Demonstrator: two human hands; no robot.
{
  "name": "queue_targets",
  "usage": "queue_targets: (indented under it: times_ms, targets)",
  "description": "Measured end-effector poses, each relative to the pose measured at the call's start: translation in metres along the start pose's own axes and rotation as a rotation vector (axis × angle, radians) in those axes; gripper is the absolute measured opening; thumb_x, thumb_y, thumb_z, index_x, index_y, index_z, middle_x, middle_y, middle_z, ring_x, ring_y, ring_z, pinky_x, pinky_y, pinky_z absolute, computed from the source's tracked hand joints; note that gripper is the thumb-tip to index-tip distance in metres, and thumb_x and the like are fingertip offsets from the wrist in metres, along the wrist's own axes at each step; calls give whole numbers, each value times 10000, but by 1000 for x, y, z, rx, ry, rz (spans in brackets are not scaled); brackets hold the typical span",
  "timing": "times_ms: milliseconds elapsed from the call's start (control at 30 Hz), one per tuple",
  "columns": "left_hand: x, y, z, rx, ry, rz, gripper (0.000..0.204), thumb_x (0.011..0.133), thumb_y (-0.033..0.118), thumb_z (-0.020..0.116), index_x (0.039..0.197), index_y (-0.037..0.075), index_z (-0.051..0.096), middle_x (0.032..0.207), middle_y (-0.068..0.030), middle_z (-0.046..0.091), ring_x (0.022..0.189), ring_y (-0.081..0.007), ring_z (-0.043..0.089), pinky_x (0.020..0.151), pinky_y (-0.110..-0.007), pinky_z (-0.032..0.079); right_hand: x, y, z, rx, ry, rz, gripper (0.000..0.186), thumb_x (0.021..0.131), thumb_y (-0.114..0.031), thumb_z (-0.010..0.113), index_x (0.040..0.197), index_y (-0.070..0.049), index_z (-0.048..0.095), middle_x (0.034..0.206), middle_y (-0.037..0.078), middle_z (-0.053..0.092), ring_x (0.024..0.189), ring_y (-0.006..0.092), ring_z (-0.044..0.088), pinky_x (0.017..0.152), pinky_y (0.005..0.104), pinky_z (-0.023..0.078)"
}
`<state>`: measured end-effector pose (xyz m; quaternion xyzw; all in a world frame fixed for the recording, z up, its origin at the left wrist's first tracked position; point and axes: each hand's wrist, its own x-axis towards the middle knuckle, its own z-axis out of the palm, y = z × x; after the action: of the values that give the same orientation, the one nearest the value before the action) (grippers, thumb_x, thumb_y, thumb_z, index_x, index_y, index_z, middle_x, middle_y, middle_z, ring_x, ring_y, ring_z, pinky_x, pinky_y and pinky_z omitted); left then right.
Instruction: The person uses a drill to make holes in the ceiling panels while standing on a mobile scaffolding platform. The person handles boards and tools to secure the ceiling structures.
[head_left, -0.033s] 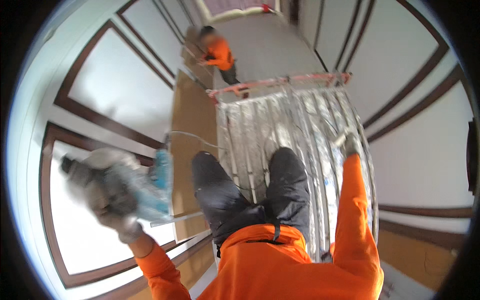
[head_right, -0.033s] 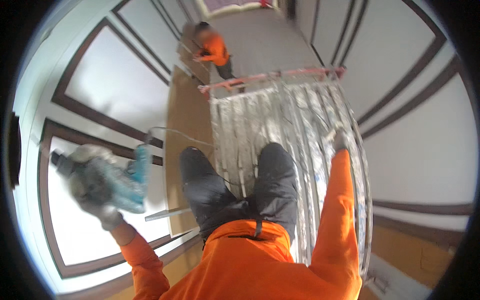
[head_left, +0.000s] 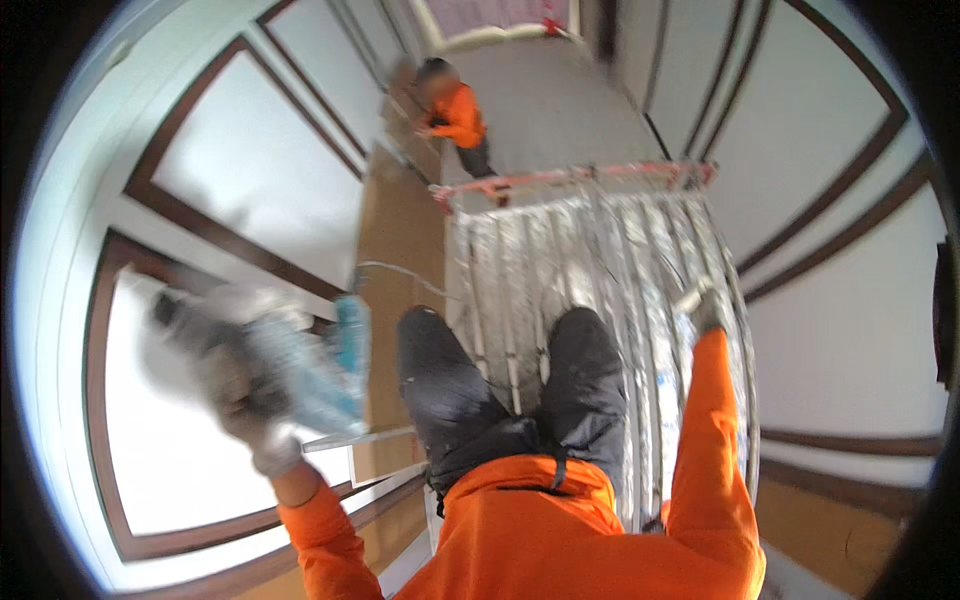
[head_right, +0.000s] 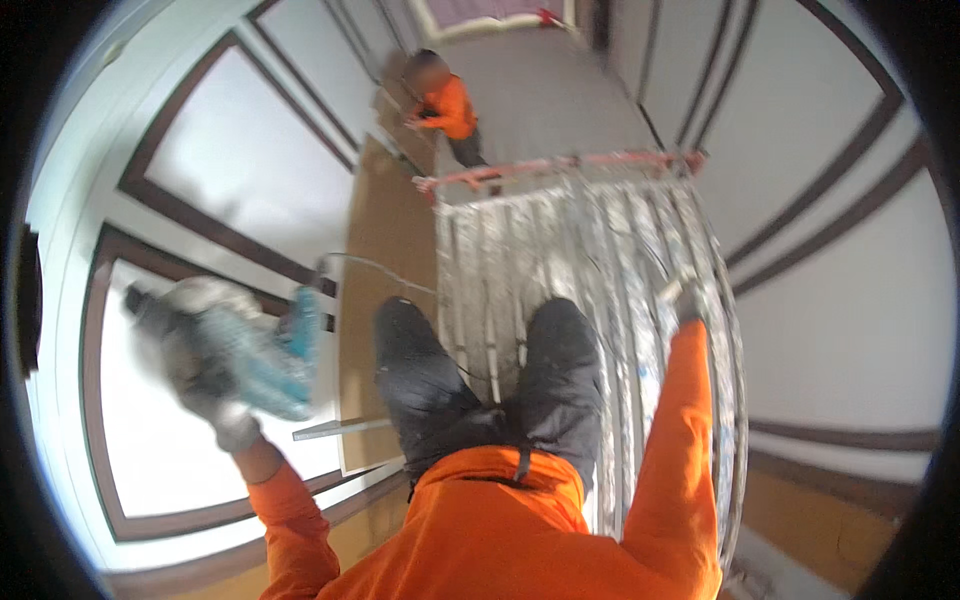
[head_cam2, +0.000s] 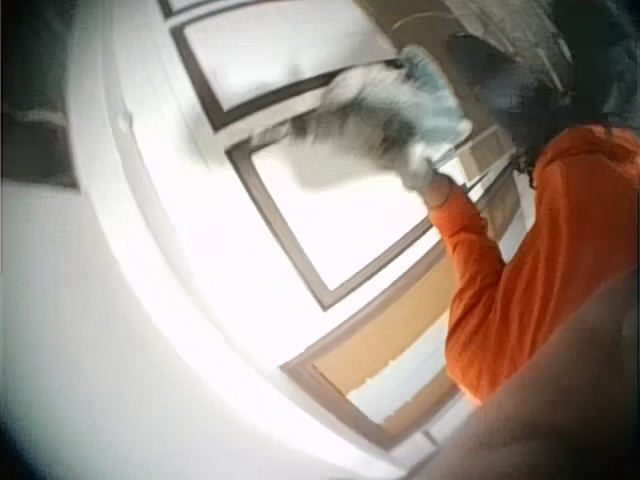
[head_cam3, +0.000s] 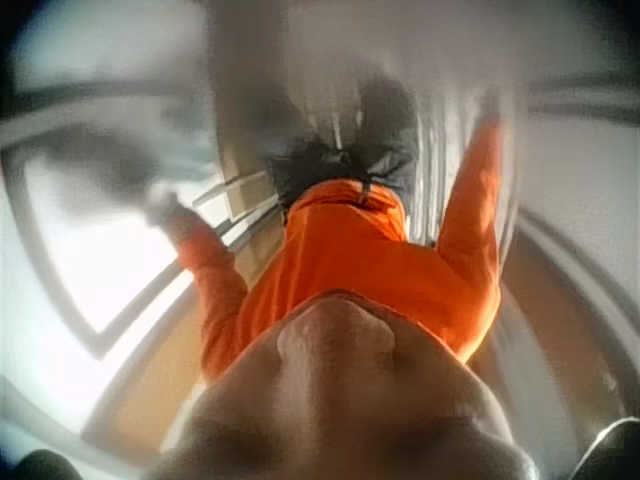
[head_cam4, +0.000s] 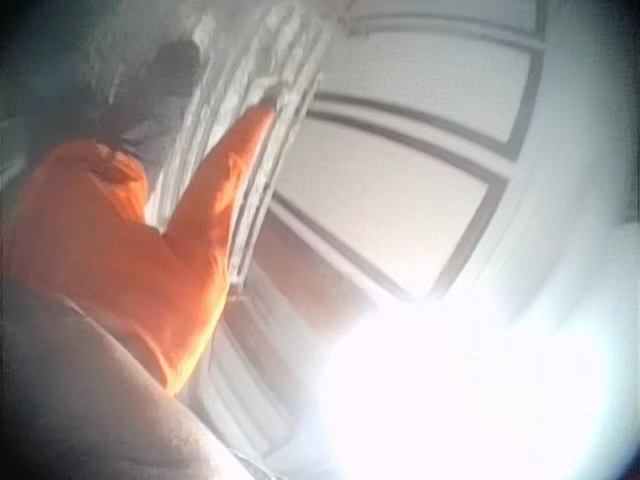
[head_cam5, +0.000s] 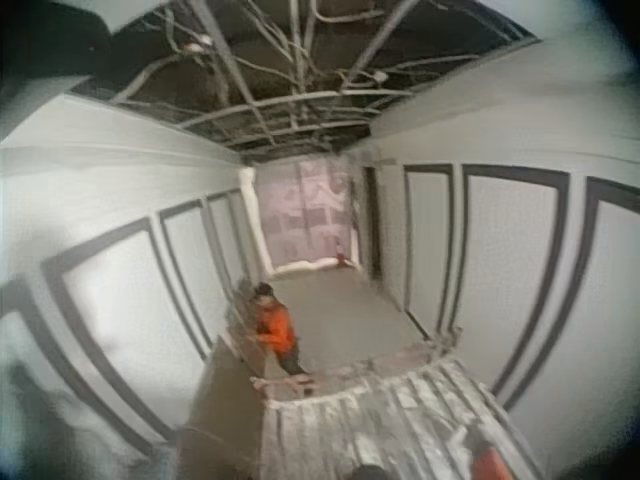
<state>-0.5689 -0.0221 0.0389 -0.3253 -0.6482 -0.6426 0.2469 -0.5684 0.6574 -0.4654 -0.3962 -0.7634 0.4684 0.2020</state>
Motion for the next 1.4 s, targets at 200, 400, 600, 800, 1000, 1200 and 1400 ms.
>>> queue_targets:
  times_ms: [200,400,600,800,1000,1200,1400]
  targets:
    - [42,-12,21,-347,102,-226,250,887,56,682,1118,-39,671,1063,-133,708,882,-164,678,777,-323,564,-43,35,-18,-218,136,-132,556,894,-326,772,1270,44,597,1224,210,660,1117,373,611,948,446,506]
    - [103,-3,29,-384,-9,-164,291,877,195,753,1064,-18,691,994,-111,703,791,-140,644,725,-315,553,-115,-178,43,-50,-82,-566,665,886,-221,800,1448,2,523,1221,168,645,1035,289,666,916,408,552]
    - [160,41,58,-485,-161,22,180,953,135,728,1054,-11,703,882,-45,689,718,-64,568,664,-258,489,-267,-509,5,146,-274,-1304,1041,766,-513,906,1526,18,433,1455,223,544,1396,371,511,1139,480,445]
    - [215,104,67,-440,-243,168,351,958,293,704,1052,-45,696,894,-107,703,810,-165,698,774,-321,588,-338,-663,-26,316,-75,-1769,1071,720,-433,943,1538,15,415,1469,228,531,1356,405,526,1134,509,413]
    - [255,192,73,-393,-272,505,400,979,370,645,1005,-26,694,877,-94,698,785,-147,684,742,-294,562,-368,-746,-58,608,72,-1723,1231,701,-361,959,1611,42,235,1546,252,446,1425,393,472,1172,491,403]
    - [301,259,55,-404,-229,646,435,996,425,606,977,-3,678,864,-98,692,752,-169,698,706,-320,604,-429,-825,-94,947,-52,-1630,1213,722,-204,946,1638,-2,176,1610,228,389,1467,348,447,1208,441,388]
    - [372,274,56,-464,-284,592,394,1012,413,638,1016,21,666,883,-93,699,781,-188,716,729,-326,604,-402,-879,-98,778,374,-1810,1059,785,-110,853,1638,-34,230,1586,212,417,1465,326,447,1211,439,386]
